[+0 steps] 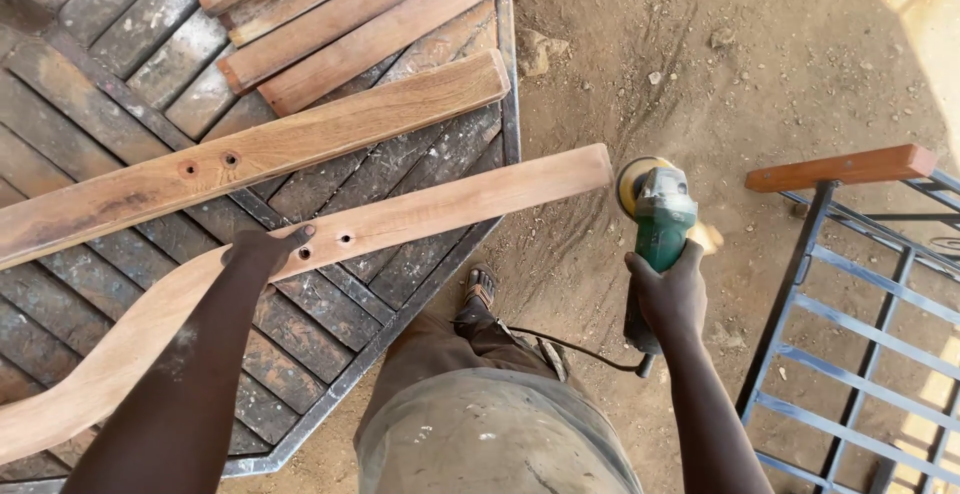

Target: Sanding a curved wooden plank using an angle grinder with a sanding disc

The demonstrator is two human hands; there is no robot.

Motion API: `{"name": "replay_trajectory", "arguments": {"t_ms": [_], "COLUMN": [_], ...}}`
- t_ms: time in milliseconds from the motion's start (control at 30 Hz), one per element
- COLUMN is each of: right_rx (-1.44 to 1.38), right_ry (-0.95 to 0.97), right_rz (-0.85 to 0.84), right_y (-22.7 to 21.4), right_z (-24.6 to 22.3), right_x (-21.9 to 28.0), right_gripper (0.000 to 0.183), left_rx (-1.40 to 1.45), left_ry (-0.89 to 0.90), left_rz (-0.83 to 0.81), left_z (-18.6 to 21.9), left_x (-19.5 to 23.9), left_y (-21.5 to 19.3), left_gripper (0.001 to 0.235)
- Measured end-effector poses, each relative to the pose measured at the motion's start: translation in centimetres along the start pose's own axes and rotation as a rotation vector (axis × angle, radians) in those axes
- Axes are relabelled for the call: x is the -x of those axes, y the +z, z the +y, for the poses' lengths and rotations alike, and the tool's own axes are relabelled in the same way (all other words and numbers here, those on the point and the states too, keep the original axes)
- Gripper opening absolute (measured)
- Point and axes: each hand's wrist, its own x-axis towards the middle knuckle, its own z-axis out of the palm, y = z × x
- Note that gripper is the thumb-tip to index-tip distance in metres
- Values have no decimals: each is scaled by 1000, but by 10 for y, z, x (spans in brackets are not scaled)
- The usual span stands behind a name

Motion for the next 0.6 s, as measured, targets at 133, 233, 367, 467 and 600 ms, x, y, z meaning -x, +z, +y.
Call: {"name": "replay_trajectory", "arguments": {"t_ms": [133,233,367,467,600], "right_rx": [69,102,341,389,224], "right_ry": [-44,-140,-512,-548,-249], "right_rz": [-83,-213,-435,-435,-231], "right_y": [34,59,81,81,48], "right_z": [-31,-74,-97,-93,-76], "right_x": [22,53,69,56,27], "right_gripper": [74,69,71,74,69], "left_rx": [-28,-33,-360,-546,-698], "left_ry": [-41,-23,41,88,100], "left_rz": [-37,29,3,1,-15], "left_z": [4,-4,-7,-3,2], "left_x": [12,-7,-5,6,31], "left_y": [1,7,7,5,-3], "left_gripper": [132,130,135,131,129]}}
